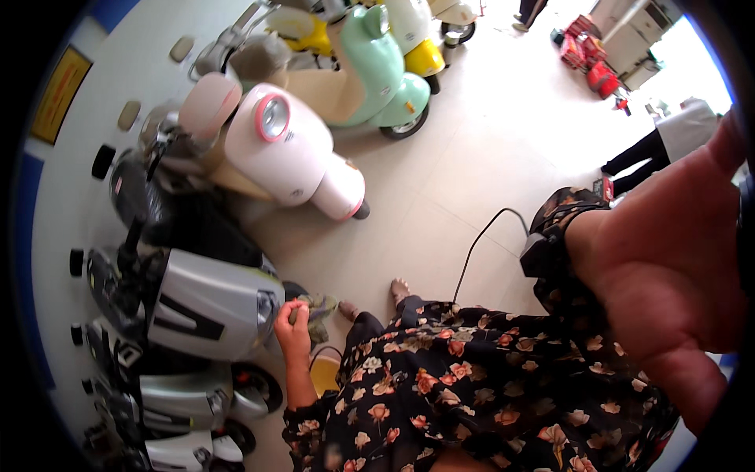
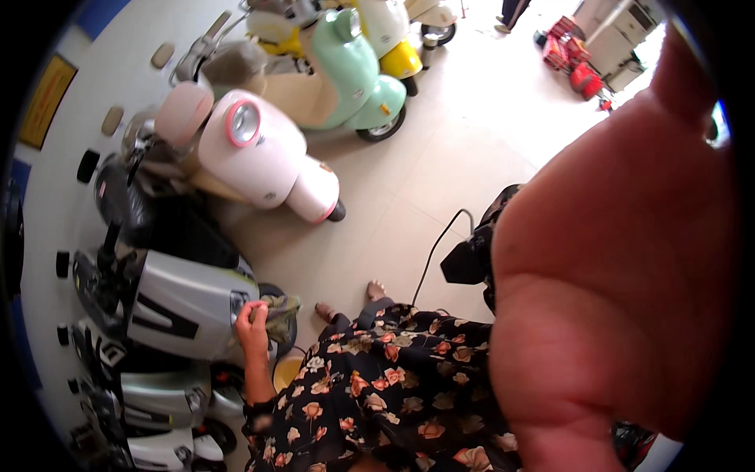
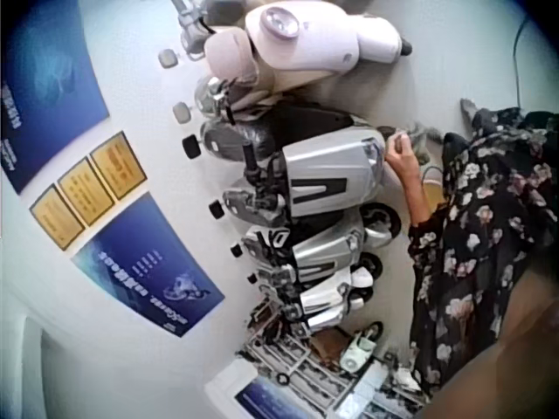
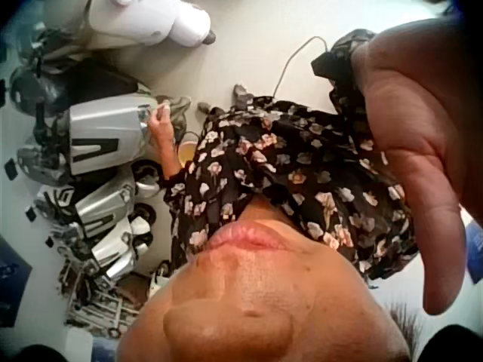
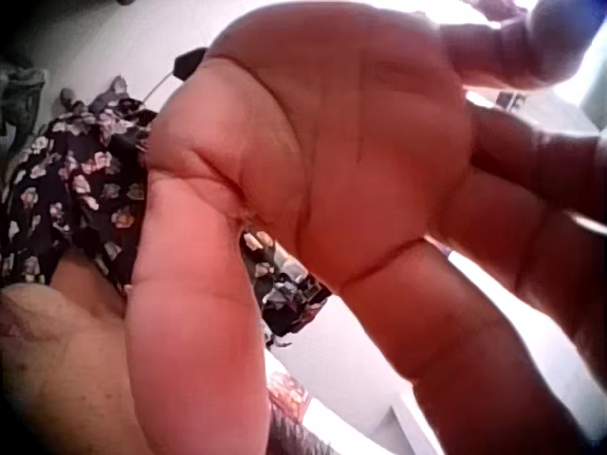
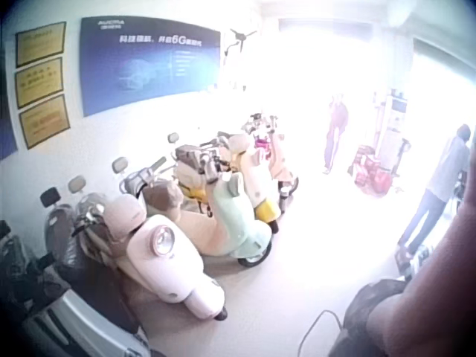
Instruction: The person cleans scooters by wringing out a cloth in a bucket of water and wiping the handlebars and front panels of several electric scooters.
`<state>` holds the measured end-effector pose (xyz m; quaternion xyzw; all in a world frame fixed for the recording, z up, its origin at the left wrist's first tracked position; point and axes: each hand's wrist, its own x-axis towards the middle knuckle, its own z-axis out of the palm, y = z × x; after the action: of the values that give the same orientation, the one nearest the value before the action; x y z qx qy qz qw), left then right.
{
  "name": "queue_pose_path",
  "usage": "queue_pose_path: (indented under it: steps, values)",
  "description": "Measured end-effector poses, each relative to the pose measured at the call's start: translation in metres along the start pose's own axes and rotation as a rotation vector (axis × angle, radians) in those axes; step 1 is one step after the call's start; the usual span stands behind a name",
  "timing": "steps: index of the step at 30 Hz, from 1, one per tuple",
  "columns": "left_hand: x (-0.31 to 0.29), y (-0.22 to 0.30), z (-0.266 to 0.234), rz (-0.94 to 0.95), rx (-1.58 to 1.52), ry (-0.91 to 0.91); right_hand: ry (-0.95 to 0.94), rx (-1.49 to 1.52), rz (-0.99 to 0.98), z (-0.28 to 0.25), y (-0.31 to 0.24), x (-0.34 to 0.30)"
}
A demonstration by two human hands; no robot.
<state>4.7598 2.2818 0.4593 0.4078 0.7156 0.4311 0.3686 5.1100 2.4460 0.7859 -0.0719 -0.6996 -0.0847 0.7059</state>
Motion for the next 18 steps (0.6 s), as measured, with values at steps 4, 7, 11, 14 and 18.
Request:
queue_pose_path:
  steps: [4, 7, 11, 14, 18]
  values:
    - [-0.012, 0.003, -0.005, -0.078, -0.077, 0.035, 0.006, 0.029, -0.035, 0.005, -0.005, 0.005]
    - [-0.012, -0.014, -0.001, -0.055, -0.153, 0.057, 0.006, 0.03, -0.076, 0.008, -0.019, 0.01]
    - [-0.028, -0.042, -0.035, -0.007, -0.093, 0.07, 0.01, 0.009, -0.121, 0.017, -0.044, 0.017]
    - [-0.032, -0.031, -0.047, 0.05, -0.069, 0.041, 0.03, -0.007, -0.126, 0.02, -0.068, 0.002]
    - [-0.036, -0.059, -0.048, -0.05, -0.168, 0.005, 0.026, -0.022, -0.113, 0.024, -0.094, -0.006]
